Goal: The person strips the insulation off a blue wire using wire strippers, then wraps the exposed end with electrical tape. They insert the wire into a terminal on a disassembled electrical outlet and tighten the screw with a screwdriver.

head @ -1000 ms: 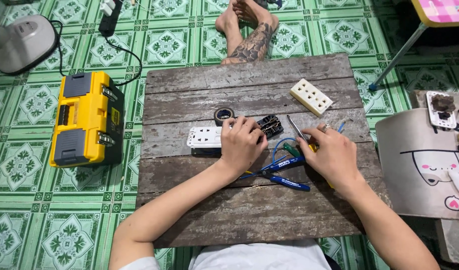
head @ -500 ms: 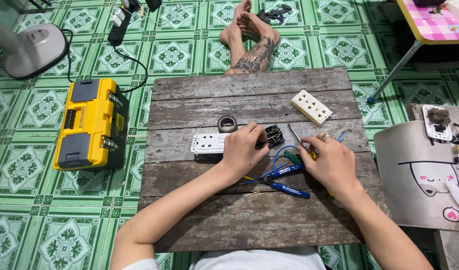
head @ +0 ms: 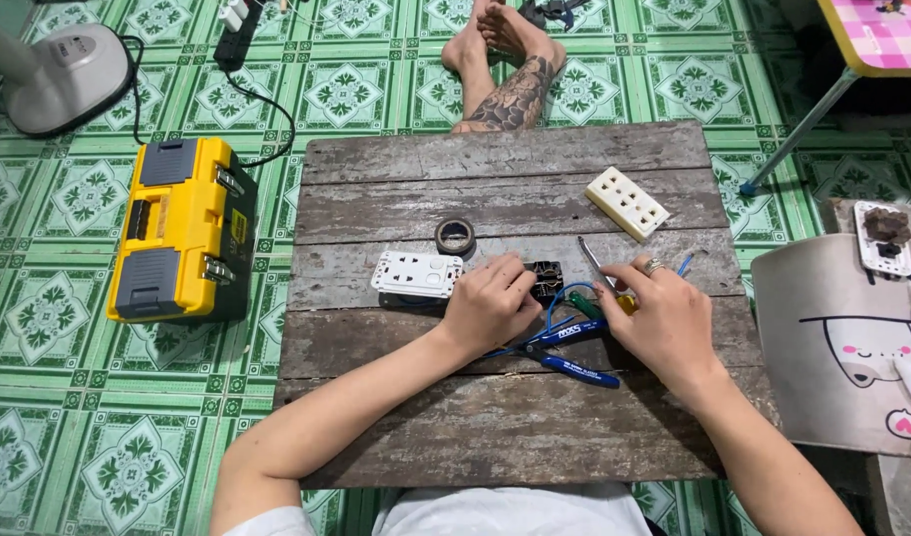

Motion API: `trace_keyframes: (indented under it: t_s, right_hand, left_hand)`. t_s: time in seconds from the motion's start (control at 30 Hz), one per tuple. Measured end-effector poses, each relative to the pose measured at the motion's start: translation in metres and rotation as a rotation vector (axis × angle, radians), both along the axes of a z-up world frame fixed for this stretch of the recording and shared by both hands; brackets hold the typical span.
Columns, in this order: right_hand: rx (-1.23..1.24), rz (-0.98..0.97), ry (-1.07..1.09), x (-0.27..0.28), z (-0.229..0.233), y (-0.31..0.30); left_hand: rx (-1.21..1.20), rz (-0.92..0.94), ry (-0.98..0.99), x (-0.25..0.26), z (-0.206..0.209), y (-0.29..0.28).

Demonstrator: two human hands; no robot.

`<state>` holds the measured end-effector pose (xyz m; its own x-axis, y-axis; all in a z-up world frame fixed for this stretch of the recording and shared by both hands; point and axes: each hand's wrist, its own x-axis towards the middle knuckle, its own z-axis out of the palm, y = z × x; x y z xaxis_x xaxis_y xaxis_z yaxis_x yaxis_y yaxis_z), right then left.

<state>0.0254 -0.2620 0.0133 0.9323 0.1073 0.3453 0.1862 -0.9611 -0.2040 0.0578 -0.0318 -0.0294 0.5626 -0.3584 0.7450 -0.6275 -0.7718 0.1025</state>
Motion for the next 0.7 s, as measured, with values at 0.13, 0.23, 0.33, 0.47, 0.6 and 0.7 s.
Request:
trace_keyframes:
  t_s: [0.13,0.23,0.33,0.47,0.6,0.7]
  right_hand:
    - [-0.004,0.016,-0.015,0.0,0.001,0.001]
    - [-0.004,0.022,-0.021,-0.001,0.001,0.001]
    - [-0.005,0.032,-0.033,0.0,0.001,0.001]
    - [0.005,0.046,-0.041,-0.002,0.006,0.002]
    - [0.027,0.056,-0.072,-0.002,0.008,0.005]
    - [0.004,0.071,-0.157,-0.001,0.007,0.004]
  left_hand:
    - [0.051,-0.06,-0.174,-0.009,0.009,0.005]
    - [0.124,-0.031,-0.222,-0.015,0.001,0.005]
    - [0.123,-0.017,-0.212,-0.013,-0.012,0.004]
    - [0.075,-0.062,-0.157,-0.014,-0.004,0.007]
    - [0.035,-0.09,-0.109,-0.008,-0.016,0.01]
    - [-0.013,-0.117,-0.085,-0.008,-0.017,0.01]
